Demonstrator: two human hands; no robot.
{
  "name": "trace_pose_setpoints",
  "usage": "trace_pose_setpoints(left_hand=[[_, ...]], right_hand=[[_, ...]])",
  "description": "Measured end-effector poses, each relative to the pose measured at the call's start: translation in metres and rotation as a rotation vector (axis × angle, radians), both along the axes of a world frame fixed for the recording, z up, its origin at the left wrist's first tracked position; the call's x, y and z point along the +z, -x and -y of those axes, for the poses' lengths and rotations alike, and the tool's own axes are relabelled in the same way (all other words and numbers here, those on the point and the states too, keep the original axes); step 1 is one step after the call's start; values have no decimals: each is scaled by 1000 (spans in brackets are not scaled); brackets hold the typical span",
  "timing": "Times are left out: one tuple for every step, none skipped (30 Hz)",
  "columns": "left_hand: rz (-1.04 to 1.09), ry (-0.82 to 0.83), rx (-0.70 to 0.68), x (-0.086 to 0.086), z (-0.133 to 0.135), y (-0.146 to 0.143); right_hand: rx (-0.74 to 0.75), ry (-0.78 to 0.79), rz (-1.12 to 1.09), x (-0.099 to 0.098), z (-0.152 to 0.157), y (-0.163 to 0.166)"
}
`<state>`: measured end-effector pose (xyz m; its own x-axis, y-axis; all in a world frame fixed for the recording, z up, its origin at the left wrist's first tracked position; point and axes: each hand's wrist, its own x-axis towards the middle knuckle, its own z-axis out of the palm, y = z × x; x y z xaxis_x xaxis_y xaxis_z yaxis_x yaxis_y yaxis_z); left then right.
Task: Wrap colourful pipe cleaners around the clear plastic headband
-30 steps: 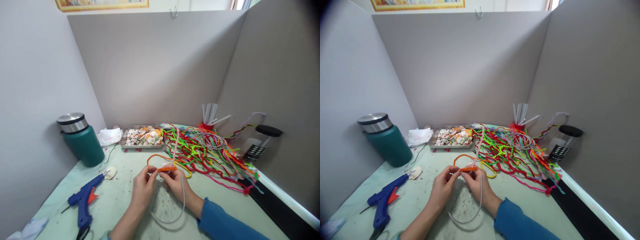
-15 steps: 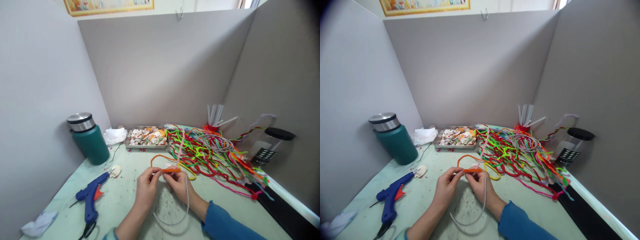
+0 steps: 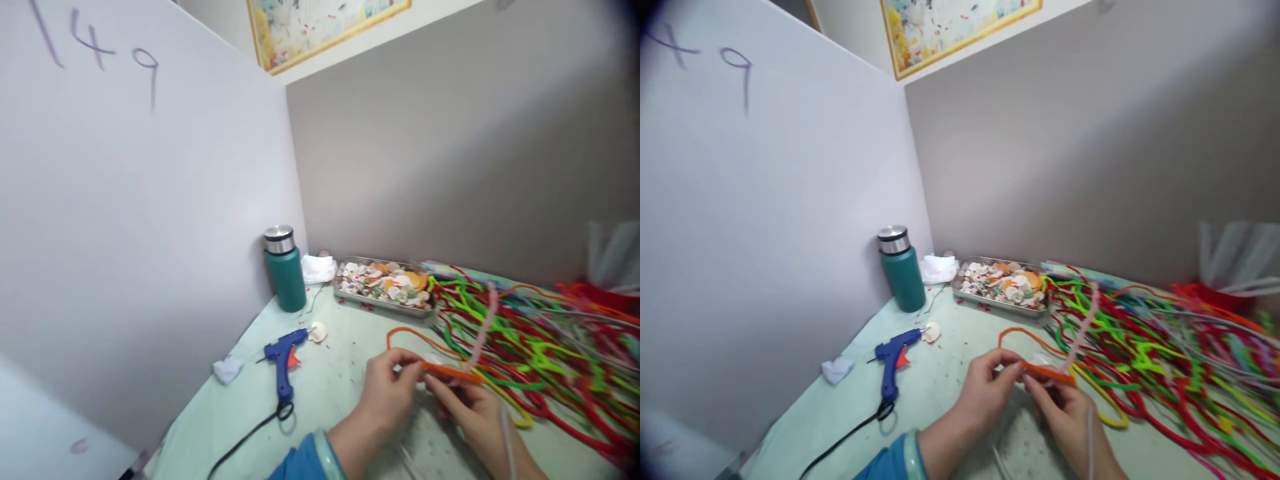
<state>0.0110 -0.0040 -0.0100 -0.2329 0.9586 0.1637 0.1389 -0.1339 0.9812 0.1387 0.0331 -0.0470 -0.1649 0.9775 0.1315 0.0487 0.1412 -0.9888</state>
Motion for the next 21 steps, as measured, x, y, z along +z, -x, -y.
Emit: trace_pose_setpoints(left_hand=[[-16, -7, -3, 1, 1, 0], [-43, -18, 21, 2, 2, 0], [-71, -23, 49, 2, 3, 0], [-90, -31, 76, 3, 3, 0], [-96, -37, 98, 2, 3, 0], [-86, -37, 110, 1, 2, 1], [-58, -30, 111, 0, 1, 1], [-15, -12, 105, -1, -1, 2], [38, 13, 94, -3, -2, 3], [94, 44, 81, -4, -4, 3], [153, 79, 60, -5, -5, 4], [212, 111, 32, -5, -6, 4], [271, 135, 2, -4, -6, 5], [330, 149, -31, -3, -6, 5], [386, 153, -61, -1, -5, 5], [441, 147, -80, 1, -3, 5], [485, 141, -95, 3, -2, 5], [508, 140, -116, 5, -1, 5], [519, 140, -134, 7, 0, 5], [521, 144, -167, 7, 1, 5], [517, 151, -185, 8, 1, 5]], right_hand=[[-20, 4, 0, -1, -1, 0], [-34, 9, 10, -1, -2, 0], [-42, 17, 10, -1, -2, 0], [-40, 32, 11, 0, -1, 1], [-33, 45, 5, 1, -1, 1], [-23, 54, -10, 2, -1, 1], [-8, 57, -28, 2, -1, 1], [8, 51, -43, 1, -1, 1], [17, 35, -55, 0, -2, 1], [20, 16, -64, -1, -3, 1], [18, -2, -70, -2, -4, 1], [10, -15, -77, -2, -5, 0], [-3, -24, -90, -2, -5, 0], [-19, -32, -109, -2, -5, 0], [-31, -38, -127, -1, -5, 0], [-38, -46, -139, 0, -5, 0], [-44, -56, -148, 1, -4, 0], [-36, -64, -150, 3, -3, 0], [-21, -71, -152, 4, -1, 0], [-8, -82, -163, 5, 0, 0], [9, -89, -170, 7, 1, 0]])
